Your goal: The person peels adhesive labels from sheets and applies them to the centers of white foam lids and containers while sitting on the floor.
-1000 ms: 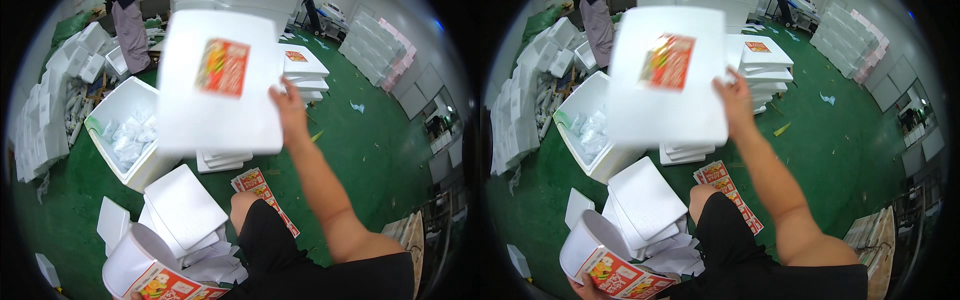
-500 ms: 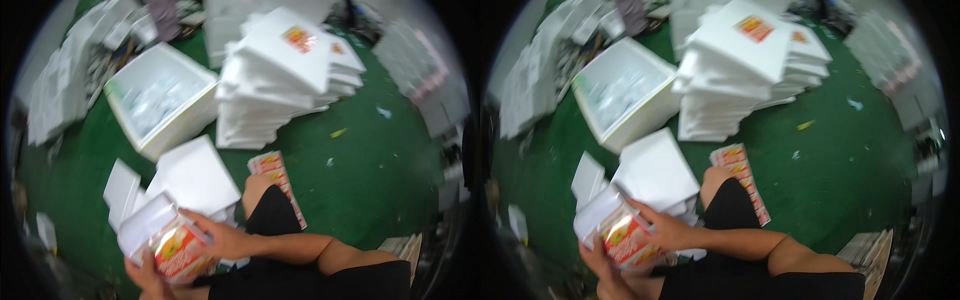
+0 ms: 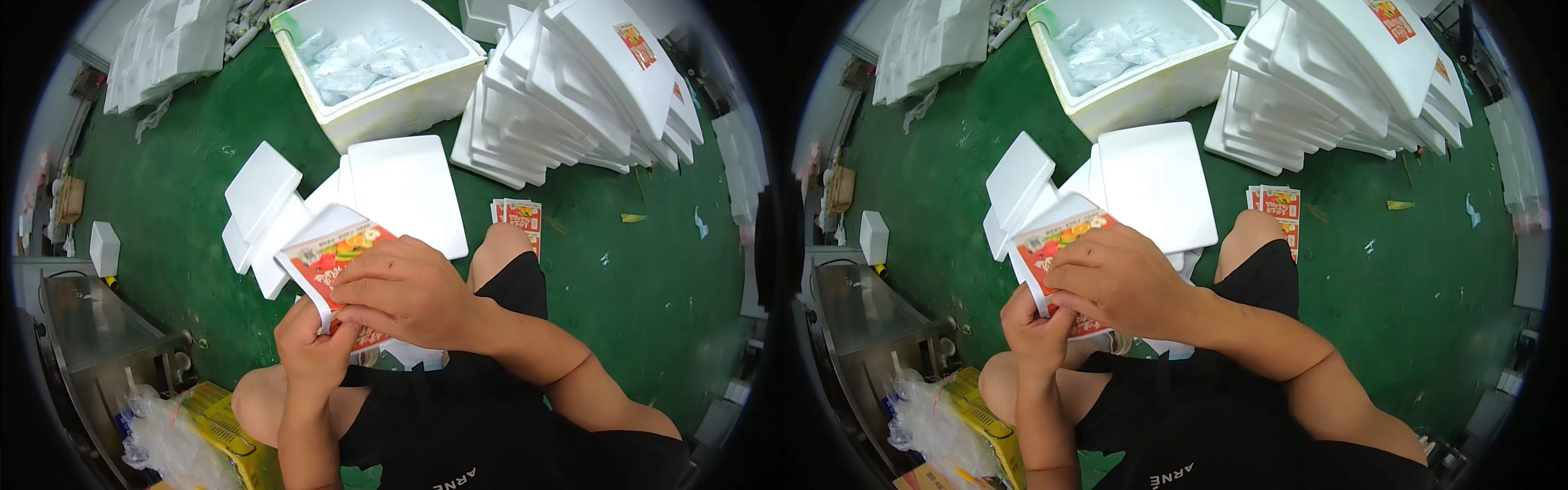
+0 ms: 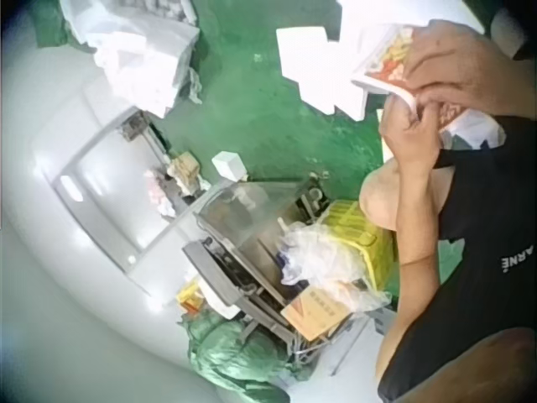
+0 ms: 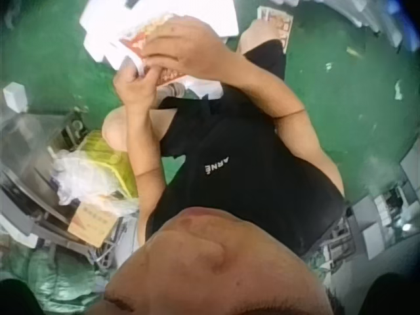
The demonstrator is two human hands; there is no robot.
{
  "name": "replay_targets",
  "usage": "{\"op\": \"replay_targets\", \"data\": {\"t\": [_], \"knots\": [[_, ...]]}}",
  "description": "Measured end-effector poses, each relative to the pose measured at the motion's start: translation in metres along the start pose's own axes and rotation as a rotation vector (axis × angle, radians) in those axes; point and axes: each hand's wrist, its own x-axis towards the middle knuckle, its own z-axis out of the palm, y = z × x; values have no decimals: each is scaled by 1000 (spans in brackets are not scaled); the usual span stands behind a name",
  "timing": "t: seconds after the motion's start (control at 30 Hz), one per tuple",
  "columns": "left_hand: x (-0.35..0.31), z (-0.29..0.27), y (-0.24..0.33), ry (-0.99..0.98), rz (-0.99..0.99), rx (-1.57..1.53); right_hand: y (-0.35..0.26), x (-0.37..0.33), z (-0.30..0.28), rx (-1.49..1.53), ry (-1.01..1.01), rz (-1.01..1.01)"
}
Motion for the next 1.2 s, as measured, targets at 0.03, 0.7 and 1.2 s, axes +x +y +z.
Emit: {"op": "replay_targets", "data": {"t": [0.03, 0.7, 1.2], "knots": [[-1, 1, -1, 14, 32, 57, 0, 1, 0, 26, -23, 22], [-5, 1, -15, -272, -158, 159, 27, -19, 11, 300, -191, 220], [-9, -72, -54, 258, -445, -352, 232, -21, -93, 980, 240, 803]]}}
